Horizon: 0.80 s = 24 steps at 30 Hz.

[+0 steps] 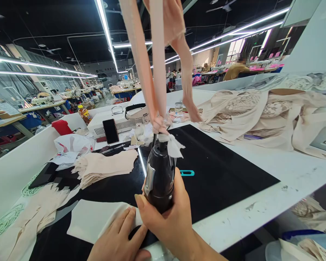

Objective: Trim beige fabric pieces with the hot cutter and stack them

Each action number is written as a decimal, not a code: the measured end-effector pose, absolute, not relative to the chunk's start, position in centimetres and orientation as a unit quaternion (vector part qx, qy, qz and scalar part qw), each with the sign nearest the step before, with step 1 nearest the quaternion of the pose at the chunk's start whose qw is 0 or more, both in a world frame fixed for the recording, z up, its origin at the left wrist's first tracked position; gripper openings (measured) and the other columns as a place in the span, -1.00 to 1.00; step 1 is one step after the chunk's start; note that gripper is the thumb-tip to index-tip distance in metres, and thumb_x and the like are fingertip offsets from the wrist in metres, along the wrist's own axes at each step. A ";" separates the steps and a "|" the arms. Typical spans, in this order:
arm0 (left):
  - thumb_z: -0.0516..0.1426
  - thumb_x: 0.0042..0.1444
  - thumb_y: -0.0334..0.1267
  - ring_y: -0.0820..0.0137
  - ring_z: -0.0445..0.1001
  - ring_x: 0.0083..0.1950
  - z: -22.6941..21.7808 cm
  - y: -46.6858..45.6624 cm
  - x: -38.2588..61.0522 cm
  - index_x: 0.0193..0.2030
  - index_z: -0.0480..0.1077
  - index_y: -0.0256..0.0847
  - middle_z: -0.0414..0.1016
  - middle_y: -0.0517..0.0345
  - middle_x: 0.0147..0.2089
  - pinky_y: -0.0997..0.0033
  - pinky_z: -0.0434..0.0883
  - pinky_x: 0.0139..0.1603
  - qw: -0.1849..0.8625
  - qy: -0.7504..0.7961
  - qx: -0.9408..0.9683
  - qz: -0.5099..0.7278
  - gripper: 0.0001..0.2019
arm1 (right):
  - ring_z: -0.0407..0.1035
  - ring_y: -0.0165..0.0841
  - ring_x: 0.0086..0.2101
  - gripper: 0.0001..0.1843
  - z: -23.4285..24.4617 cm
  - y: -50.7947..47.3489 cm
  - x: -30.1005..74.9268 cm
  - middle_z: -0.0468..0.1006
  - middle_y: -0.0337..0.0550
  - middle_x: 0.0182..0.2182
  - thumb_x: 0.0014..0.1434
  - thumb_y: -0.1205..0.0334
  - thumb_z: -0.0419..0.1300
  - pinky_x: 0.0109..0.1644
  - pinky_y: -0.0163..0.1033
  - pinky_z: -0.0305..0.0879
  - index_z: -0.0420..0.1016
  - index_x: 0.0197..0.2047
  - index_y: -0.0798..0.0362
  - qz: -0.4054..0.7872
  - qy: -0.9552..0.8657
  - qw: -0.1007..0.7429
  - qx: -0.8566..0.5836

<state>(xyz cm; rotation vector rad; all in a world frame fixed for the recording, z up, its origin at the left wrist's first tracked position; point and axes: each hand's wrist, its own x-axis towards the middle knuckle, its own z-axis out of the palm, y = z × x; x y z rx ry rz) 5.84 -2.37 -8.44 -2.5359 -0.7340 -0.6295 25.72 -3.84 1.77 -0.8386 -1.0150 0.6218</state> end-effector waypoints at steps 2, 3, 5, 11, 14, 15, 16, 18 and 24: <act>0.07 0.40 0.38 0.04 0.63 0.05 -8.8 -2.7 6.2 0.31 0.48 -0.04 0.63 -0.14 0.06 0.21 0.59 -0.05 0.219 -0.271 -0.907 -0.237 -0.37 | 0.46 -0.33 -0.53 -0.67 2.0 -3.9 25.7 0.60 -0.25 -0.46 0.18 0.10 0.50 -0.48 -0.26 0.53 0.44 -0.16 -0.11 0.285 -0.464 0.748 -0.380; 0.06 0.39 0.40 0.03 0.63 0.06 -8.9 -2.9 6.4 0.31 0.48 -0.04 0.63 -0.15 0.06 0.20 0.59 -0.04 0.220 -0.278 -0.903 -0.240 -0.35 | 0.46 -0.33 -0.53 -0.68 2.0 -3.9 25.7 0.60 -0.24 -0.46 0.18 0.11 0.51 -0.48 -0.27 0.53 0.44 -0.16 -0.11 0.282 -0.464 0.749 -0.379; 0.05 0.37 0.44 0.02 0.63 0.07 -9.0 -3.3 6.7 0.31 0.49 -0.04 0.63 -0.16 0.08 0.18 0.59 -0.01 0.219 -0.296 -0.897 -0.244 -0.31 | 0.47 -0.33 -0.52 -0.69 1.9 -3.9 25.7 0.61 -0.24 -0.46 0.19 0.15 0.50 -0.47 -0.28 0.53 0.45 -0.16 -0.12 0.281 -0.471 0.747 -0.376; 0.04 0.39 0.42 0.01 0.64 0.12 -9.0 -4.2 7.3 0.29 0.52 -0.04 0.64 -0.18 0.11 0.14 0.58 0.06 0.220 -0.320 -0.884 -0.260 -0.33 | 0.51 -0.33 -0.50 -0.69 1.5 -4.0 26.0 0.63 -0.25 -0.41 0.20 0.17 0.50 -0.41 -0.25 0.57 0.47 -0.10 -0.11 0.294 -0.479 0.737 -0.375; 0.02 0.39 0.43 0.01 0.65 0.13 -9.1 -4.3 7.5 0.29 0.54 -0.04 0.64 -0.18 0.10 0.14 0.59 0.05 0.233 -0.321 -0.880 -0.261 -0.32 | 0.49 -0.34 -0.51 -0.63 1.7 -3.5 26.2 0.62 -0.26 -0.39 0.18 0.14 0.51 -0.41 -0.24 0.56 0.47 -0.04 -0.10 0.299 -0.454 0.748 -0.381; 0.01 0.38 0.44 0.01 0.65 0.13 -9.2 -4.3 7.5 0.30 0.53 -0.04 0.65 -0.18 0.10 0.14 0.60 0.05 0.238 -0.322 -0.879 -0.259 -0.31 | 0.48 -0.35 -0.50 -0.62 1.9 -3.2 26.2 0.62 -0.27 -0.38 0.18 0.15 0.51 -0.40 -0.24 0.55 0.46 -0.03 -0.10 0.301 -0.450 0.751 -0.378; 0.00 0.37 0.45 0.00 0.65 0.13 -9.3 -4.3 7.5 0.30 0.53 -0.03 0.65 -0.18 0.10 0.14 0.61 0.04 0.242 -0.322 -0.878 -0.257 -0.29 | 0.47 -0.36 -0.50 -0.62 2.0 -2.8 26.2 0.61 -0.28 -0.37 0.19 0.15 0.51 -0.41 -0.24 0.54 0.45 -0.03 -0.11 0.303 -0.448 0.755 -0.373; -0.03 0.36 0.47 -0.03 0.66 0.14 -9.6 -4.2 7.5 0.31 0.52 -0.03 0.65 -0.21 0.11 0.13 0.62 0.02 0.247 -0.324 -0.878 -0.252 -0.26 | 0.45 -0.37 -0.50 -0.64 2.4 -2.0 26.0 0.61 -0.30 -0.37 0.19 0.17 0.49 -0.42 -0.25 0.52 0.43 -0.06 -0.11 0.310 -0.449 0.756 -0.361; -0.02 0.36 0.46 -0.07 0.66 0.16 -10.3 -4.2 7.5 0.31 0.53 -0.02 0.65 -0.24 0.13 0.09 0.64 0.03 0.234 -0.329 -0.878 -0.258 -0.27 | 0.41 -0.42 -0.54 -0.67 3.1 -0.3 24.7 0.56 -0.36 -0.44 0.13 0.18 0.44 -0.41 -0.28 0.48 0.39 -0.15 -0.08 0.327 -0.455 0.737 -0.377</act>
